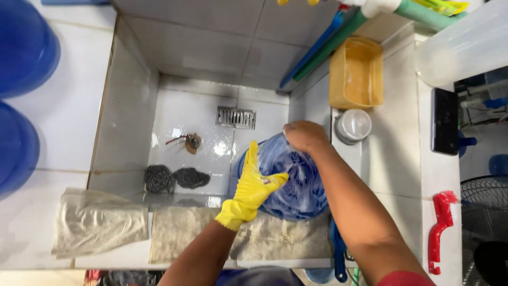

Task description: The person cleans a large blue water jug in a tiled sink. They scrub the exterior with a brush, rinse it, and then use a long-handled brush to clean the interior. After rinsing the inside, they scrub the exterior again with a steel wool pad and rinse it thoroughly before placing it with other jugs.

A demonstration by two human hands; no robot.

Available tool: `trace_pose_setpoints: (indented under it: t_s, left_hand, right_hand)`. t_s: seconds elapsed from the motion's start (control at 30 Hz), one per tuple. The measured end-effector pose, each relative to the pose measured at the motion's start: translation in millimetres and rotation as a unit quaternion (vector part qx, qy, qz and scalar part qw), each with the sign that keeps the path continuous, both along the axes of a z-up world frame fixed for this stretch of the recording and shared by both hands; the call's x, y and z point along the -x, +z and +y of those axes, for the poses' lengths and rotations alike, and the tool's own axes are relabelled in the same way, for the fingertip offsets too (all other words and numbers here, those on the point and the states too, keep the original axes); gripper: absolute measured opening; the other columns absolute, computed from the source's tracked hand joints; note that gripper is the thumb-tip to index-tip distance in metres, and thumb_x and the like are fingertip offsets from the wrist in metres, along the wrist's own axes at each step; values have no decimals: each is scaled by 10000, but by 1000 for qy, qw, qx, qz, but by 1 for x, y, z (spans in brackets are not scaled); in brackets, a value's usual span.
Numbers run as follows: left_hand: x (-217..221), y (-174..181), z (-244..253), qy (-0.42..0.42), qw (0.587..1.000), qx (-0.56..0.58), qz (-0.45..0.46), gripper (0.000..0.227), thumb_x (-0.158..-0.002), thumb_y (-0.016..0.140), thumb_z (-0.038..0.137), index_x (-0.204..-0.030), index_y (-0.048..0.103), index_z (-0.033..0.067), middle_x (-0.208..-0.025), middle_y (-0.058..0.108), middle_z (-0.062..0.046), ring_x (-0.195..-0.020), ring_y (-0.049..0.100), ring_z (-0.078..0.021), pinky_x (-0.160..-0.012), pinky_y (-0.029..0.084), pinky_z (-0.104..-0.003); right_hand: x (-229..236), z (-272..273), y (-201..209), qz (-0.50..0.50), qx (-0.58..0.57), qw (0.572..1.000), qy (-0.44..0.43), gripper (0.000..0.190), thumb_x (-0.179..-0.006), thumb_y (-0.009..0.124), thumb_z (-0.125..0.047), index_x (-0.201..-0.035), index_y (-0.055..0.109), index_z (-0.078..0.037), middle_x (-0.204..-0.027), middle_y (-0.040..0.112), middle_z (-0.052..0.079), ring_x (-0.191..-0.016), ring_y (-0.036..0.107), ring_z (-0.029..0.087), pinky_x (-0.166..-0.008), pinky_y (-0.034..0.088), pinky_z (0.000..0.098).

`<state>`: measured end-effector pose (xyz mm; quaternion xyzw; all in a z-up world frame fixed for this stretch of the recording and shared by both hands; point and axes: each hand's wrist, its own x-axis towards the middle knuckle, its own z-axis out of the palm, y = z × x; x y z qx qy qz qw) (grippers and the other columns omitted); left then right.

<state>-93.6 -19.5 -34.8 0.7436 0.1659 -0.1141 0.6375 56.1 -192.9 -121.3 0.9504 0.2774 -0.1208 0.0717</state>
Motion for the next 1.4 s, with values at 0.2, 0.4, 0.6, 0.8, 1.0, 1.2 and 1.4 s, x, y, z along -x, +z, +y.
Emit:
trace_pose_setpoints:
  t_s: [0.2, 0.4, 0.6, 0.8, 1.0, 1.2, 1.4]
  left_hand:
    - [-56, 18, -56, -65, 840, -433, 321, 626, -1098, 159, 483, -1522, 390, 84, -1541, 452, -204, -1147, 635, -292, -695, 665, -333]
    - [-11, -17, -2, -13, 999, -2, 31, 1212, -686, 905, 476, -1652, 215, 229, -1687, 236, -148, -1530, 289, -320, -1277, 196, -426]
    - [-9, 6, 14, -68, 997, 27, 35, 1210, -736, 870, 461, -1663, 118, 265, -1705, 210, -121, -1497, 336, -360, -1254, 275, -462]
    - [-31, 42, 15, -99, 986, 36, 130, 1039, -833, 694, 626, -1647, 104, 362, -1712, 208, -54, -1507, 322, -342, -1278, 255, -458]
    - [-60, 2, 21, -137, 966, -67, 207, 1075, -746, 756, 701, -1630, 290, 306, -1605, 455, -33, -1437, 473, -254, -1221, 346, -396]
    - [-131, -2, 8, -381, 909, -162, -41, 1150, -667, 785, 752, -1629, 235, 448, -1646, 383, 42, -1528, 322, -279, -1298, 136, -436]
    - [-73, -10, 0, -201, 973, 112, 30, 937, -656, 886, 480, -1505, 492, 429, -1567, 512, 18, -1458, 455, -226, -1250, 289, -374]
  right_hand:
    - [-22, -15, -4, 2, 8, 1000, 2, 209, -897, 540, -243, -872, 731, -160, -907, 722, 73, -931, 703, 361, -782, 520, 592]
    - [20, 36, 36, -91, 35, 991, 91, 191, -888, 584, -246, -792, 741, -193, -825, 693, 29, -853, 685, 340, -763, 499, 595]
    - [27, 2, 59, -352, -129, 924, 74, 137, -808, 603, -251, -766, 732, -235, -1009, 734, 47, -972, 656, 343, -707, 466, 518]
    - [158, 14, 69, -20, -187, 971, -145, 609, -1084, 307, -295, -1629, 246, -31, -1718, 135, 211, -1546, 105, 472, -1212, 42, 631]
    - [176, 7, 67, -178, -150, 960, -157, 553, -1096, 292, -231, -1593, 330, 8, -1667, 305, 228, -1551, 214, 435, -1216, 144, 617]
    - [190, 0, 106, 97, -129, 956, -244, 624, -1115, 179, -459, -1656, 175, -147, -1741, 27, 67, -1589, -49, 317, -1249, -16, 508]
    - [122, -62, 10, -200, 9, 966, -163, 613, -1082, 283, -448, -1661, 235, -254, -1705, 251, 124, -1563, 189, 411, -1176, 121, 669]
